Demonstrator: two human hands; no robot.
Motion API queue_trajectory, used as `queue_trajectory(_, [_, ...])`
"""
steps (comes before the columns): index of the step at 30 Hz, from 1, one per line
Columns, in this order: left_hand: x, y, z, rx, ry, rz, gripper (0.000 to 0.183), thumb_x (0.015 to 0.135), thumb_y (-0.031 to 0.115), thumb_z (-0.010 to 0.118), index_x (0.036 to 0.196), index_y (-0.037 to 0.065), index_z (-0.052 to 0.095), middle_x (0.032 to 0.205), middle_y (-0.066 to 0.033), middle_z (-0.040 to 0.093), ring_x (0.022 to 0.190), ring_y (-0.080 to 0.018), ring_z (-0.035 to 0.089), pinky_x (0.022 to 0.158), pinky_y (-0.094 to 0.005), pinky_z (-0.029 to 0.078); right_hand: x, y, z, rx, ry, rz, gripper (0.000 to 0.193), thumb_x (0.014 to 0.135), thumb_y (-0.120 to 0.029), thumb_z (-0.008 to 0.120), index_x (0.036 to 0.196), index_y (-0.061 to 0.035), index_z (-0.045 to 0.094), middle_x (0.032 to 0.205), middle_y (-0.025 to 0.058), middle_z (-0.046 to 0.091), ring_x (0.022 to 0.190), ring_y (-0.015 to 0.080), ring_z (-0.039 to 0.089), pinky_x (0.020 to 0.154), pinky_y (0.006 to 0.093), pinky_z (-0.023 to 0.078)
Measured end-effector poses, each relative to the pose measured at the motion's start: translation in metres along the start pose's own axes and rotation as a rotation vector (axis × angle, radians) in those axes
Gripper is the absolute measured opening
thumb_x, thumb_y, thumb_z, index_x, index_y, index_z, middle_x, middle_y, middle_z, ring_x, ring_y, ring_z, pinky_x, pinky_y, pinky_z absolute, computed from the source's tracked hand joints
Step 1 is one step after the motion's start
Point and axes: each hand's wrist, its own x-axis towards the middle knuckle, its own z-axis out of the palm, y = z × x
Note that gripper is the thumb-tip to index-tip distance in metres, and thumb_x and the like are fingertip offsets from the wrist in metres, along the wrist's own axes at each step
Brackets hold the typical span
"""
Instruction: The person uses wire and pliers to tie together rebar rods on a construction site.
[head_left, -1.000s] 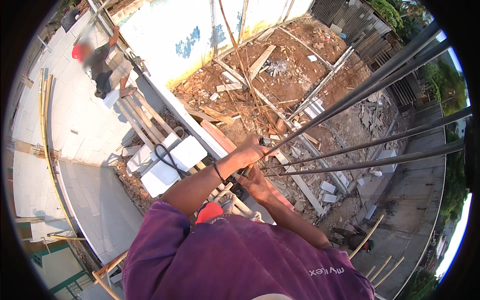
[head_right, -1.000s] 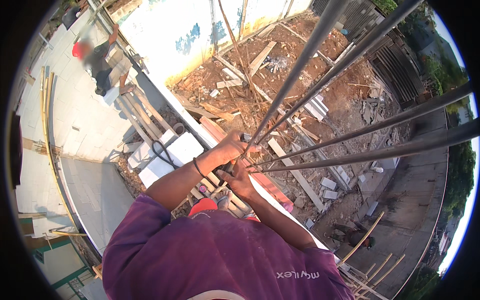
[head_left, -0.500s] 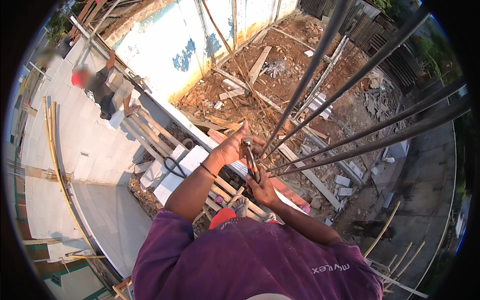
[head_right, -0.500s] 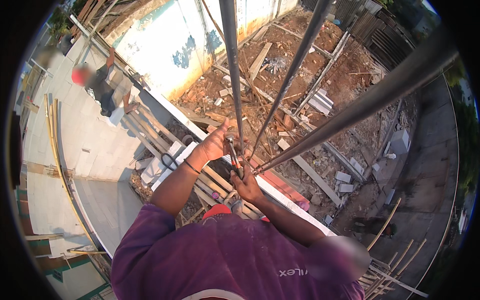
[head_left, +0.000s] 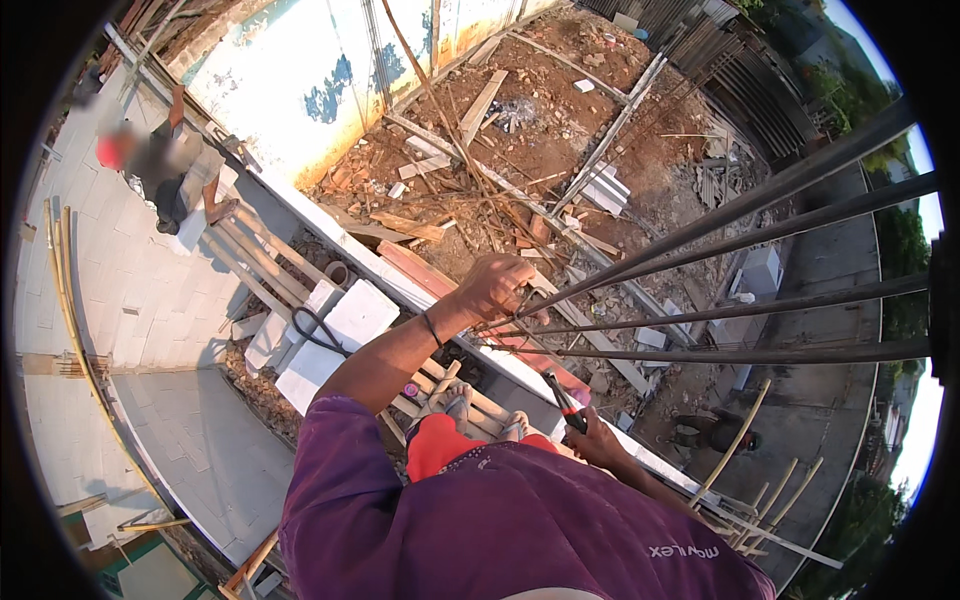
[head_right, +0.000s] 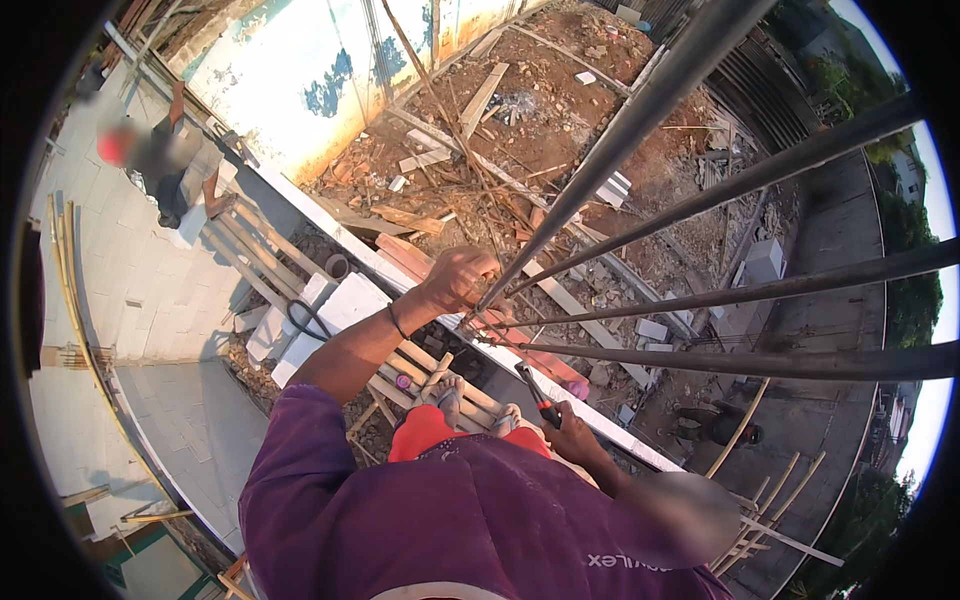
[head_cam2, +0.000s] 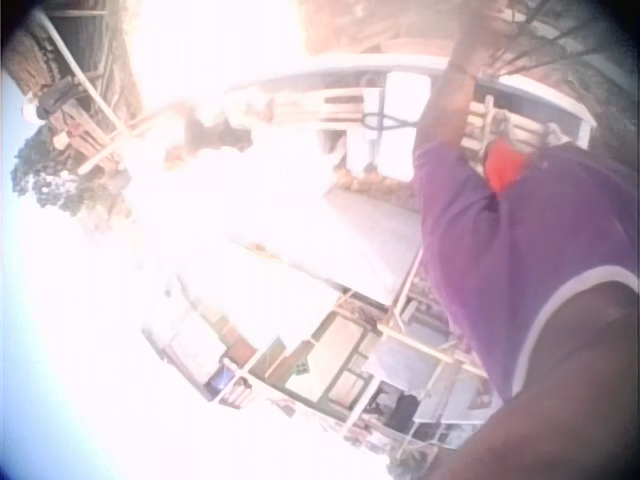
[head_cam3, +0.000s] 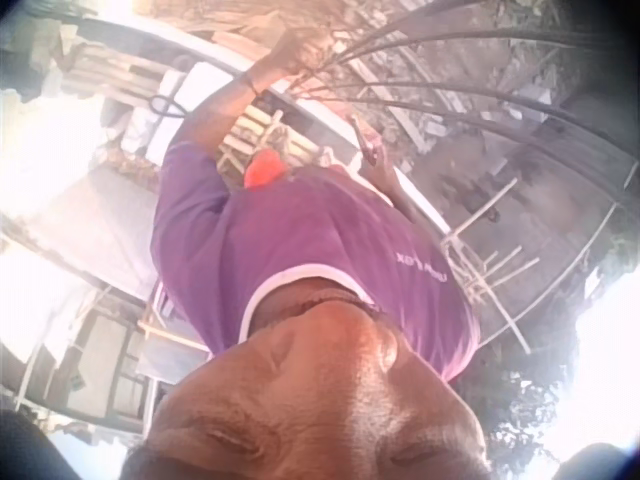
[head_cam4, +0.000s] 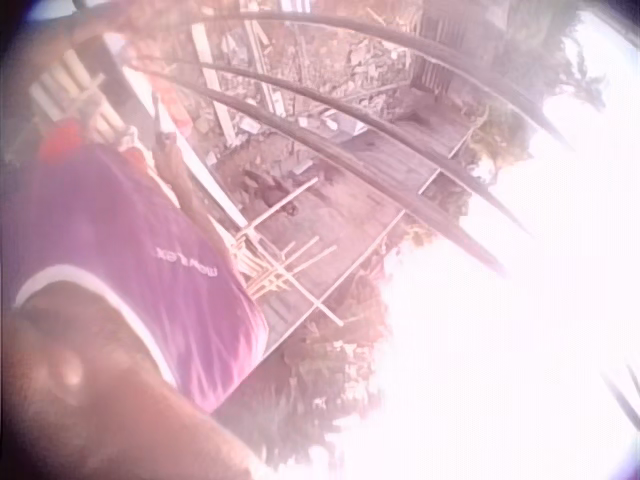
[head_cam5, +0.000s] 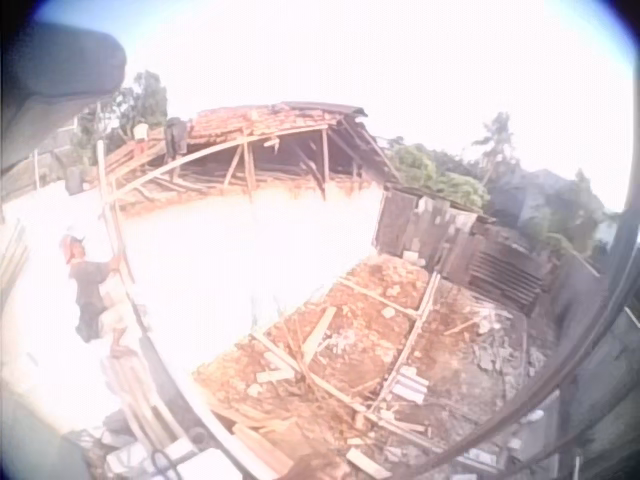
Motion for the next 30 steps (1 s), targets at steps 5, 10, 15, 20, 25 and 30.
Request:
queue_trajectory(5, [0.002, 0.005, 0.007, -0.037, 0.165, 0.278, 0.038, 0.077, 0.036, 0.080, 0.087, 0.008, 0.057, 0.075, -0.0075, 0.057, 0.065, -0.0288, 0.060, 0.055, -0.0406, 0.046, -0.039, -0.035, -0.063, -0.344, 0.356, -0.100, 0.026, 0.093, -0.025, 0.065, 0.097, -0.0022, 0.053, 0.079, 0.0202, 0.062, 0.072, 0.0434, 0.062, 0.064, 0.0482, 0.046])
queue_trajectory(10, [-0.009, -0.002, 0.010, -0.005, 0.202, 0.263, 0.035, 0.076, 0.032, 0.081, 0.088, 0.007, 0.059, 0.074, -0.0058, 0.058, 0.065, -0.0256, 0.061, 0.055, -0.0384, 0.047, -0.018, -0.075, -0.130, -0.663, 0.512, -0.373, 0.017, 0.083, -0.014, 0.072, 0.093, -0.0028, 0.063, 0.084, 0.0166, 0.065, 0.071, 0.0394, 0.064, 0.066, 0.0498, 0.051])
queue_trajectory(15, [-0.008, -0.012, 0.006, 0.032, 0.222, 0.321, 0.036, 0.074, 0.031, 0.080, 0.093, 0.005, 0.064, 0.074, -0.0047, 0.061, 0.066, -0.0235, 0.063, 0.056, -0.0368, 0.048, 0.026, -0.118, -0.177, -0.873, 0.581, -0.614, 0.018, 0.079, -0.008, 0.071, 0.096, -0.0036, 0.068, 0.098, 0.0156, 0.066, 0.084, 0.0372, 0.064, 0.079, 0.0490, 0.051])
queue_trajectory(20, [-0.011, -0.017, -0.005, 0.086, 0.185, 0.318, 0.033, 0.075, 0.026, 0.078, 0.094, 0.003, 0.066, 0.074, -0.0057, 0.063, 0.066, -0.0234, 0.063, 0.057, -0.0366, 0.048, 0.086, -0.161, -0.199, -0.990, 0.703, -0.868, 0.035, 0.076, -0.003, 0.069, 0.110, -0.0018, 0.062, 0.126, 0.0189, 0.059, 0.119, 0.0384, 0.055, 0.103, 0.0550, 0.041])
queue_trajectory(25, [-0.017, -0.021, -0.007, 0.093, 0.143, 0.284, 0.026, 0.077, 0.021, 0.076, 0.089, 0.002, 0.065, 0.073, -0.0062, 0.063, 0.065, -0.0233, 0.063, 0.056, -0.0372, 0.048, 0.128, -0.189, -0.209, -1.083, 0.661, -0.976, 0.057, 0.071, 0.002, 0.066, 0.126, -0.0022, 0.050, 0.150, 0.0214, 0.039, 0.143, 0.0440, 0.033, 0.115, 0.0600, 0.029])
queue_trajectory(30, [-0.020, -0.022, -0.005, -0.027, 0.126, 0.239, 0.021, 0.078, 0.017, 0.076, 0.086, 0.003, 0.062, 0.079, -0.0070, 0.066, 0.069, -0.0238, 0.064, 0.058, -0.0373, 0.049, 0.156, -0.203, -0.204, -1.003, 0.511, -1.039, 0.059, 0.064, 0.012, 0.063, 0.121, -0.0013, 0.051, 0.154, 0.0225, 0.031, 0.146, 0.0470, 0.026, 0.117, 0.0642, 0.026])
